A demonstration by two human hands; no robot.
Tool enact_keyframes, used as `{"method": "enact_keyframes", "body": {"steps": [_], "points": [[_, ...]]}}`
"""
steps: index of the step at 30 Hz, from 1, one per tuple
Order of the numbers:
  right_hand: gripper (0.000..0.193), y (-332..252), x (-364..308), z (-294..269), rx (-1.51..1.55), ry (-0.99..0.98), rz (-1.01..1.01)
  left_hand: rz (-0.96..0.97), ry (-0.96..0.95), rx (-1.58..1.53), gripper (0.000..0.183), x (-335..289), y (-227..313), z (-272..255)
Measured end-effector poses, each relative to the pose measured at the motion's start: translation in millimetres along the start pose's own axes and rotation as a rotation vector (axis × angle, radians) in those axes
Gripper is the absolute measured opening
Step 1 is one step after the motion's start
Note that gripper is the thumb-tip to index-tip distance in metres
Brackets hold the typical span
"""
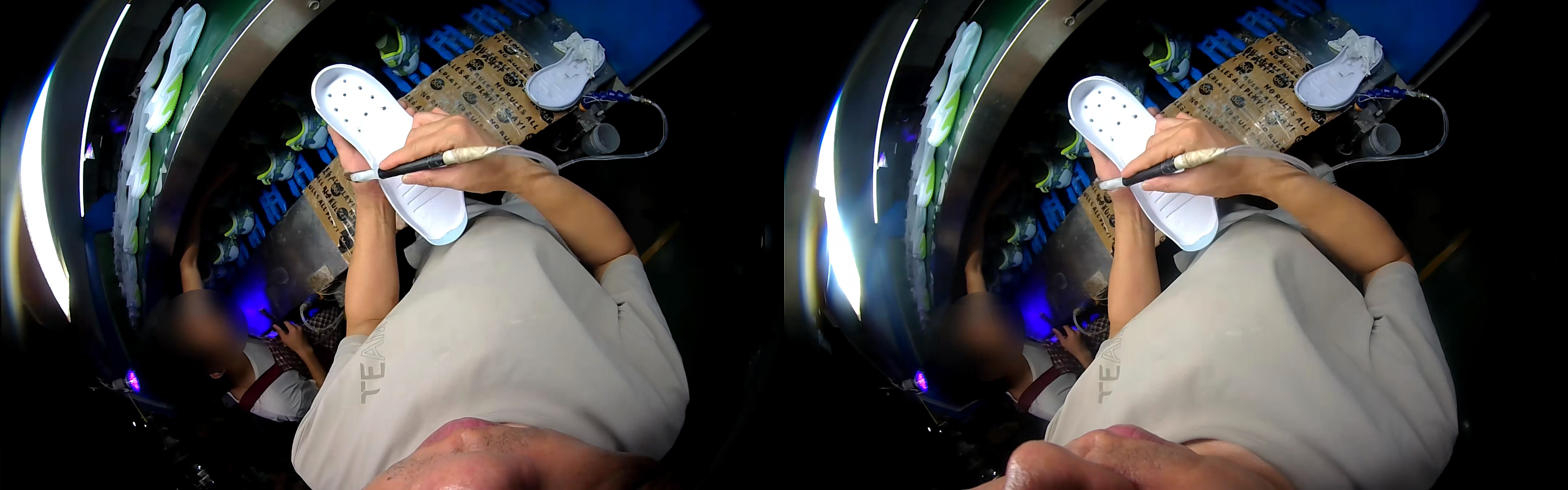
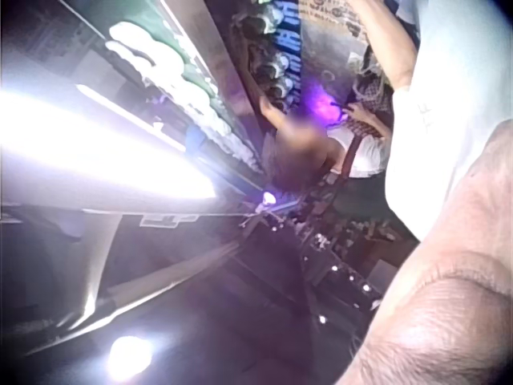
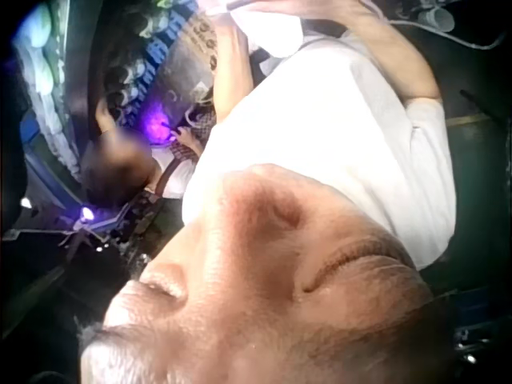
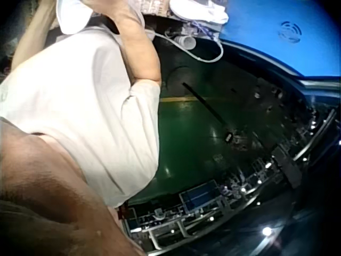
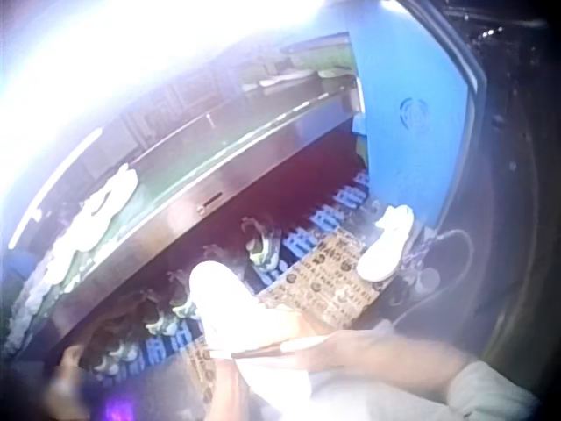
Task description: The person repeatedly picks up white slipper soles from a conveyor belt and applies a dark substance to the insole using a small brush. The person works one at a time, rotating each sole to cover the surface, then places the treated sole back on the belt.
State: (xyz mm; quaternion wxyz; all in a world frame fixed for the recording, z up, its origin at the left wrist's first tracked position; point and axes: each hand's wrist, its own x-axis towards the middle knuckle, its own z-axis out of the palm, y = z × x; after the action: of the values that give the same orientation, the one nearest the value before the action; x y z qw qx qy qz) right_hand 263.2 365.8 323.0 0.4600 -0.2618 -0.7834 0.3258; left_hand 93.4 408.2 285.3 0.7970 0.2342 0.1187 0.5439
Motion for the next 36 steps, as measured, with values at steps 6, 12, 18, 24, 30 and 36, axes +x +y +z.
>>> {"method": "enact_keyframes", "body": {"steps": [6, 12, 18, 24, 30, 36], "points": [[0.029, -3, 1, -2, -0.373, 0.057, -0.137, 0.104, 0.131, 0.081, 0.077, 7, 4, 7], [0.033, -13, -1, -2, -0.290, 0.123, -0.079, 0.132, -0.027, 0.018, 0.084, 18, 21, 4], [0.033, -30, -10, -5, 0.155, -0.008, 0.000, 0.157, -0.168, -0.036, 0.091, 25, 42, 0], [0.026, -30, -17, -27, 0.281, -0.333, 0.039, 0.141, -0.282, 0.014, 0.091, 32, 58, 6], [0.030, -18, -21, -22, -0.056, -0.325, -0.069, -0.029, -0.420, 0.195, 0.088, 42, 61, 23], [0.035, -8, -15, -26, -0.163, -0.279, -0.056, -0.120, -0.202, 0.748, 0.076, 50, 45, 42]]}}
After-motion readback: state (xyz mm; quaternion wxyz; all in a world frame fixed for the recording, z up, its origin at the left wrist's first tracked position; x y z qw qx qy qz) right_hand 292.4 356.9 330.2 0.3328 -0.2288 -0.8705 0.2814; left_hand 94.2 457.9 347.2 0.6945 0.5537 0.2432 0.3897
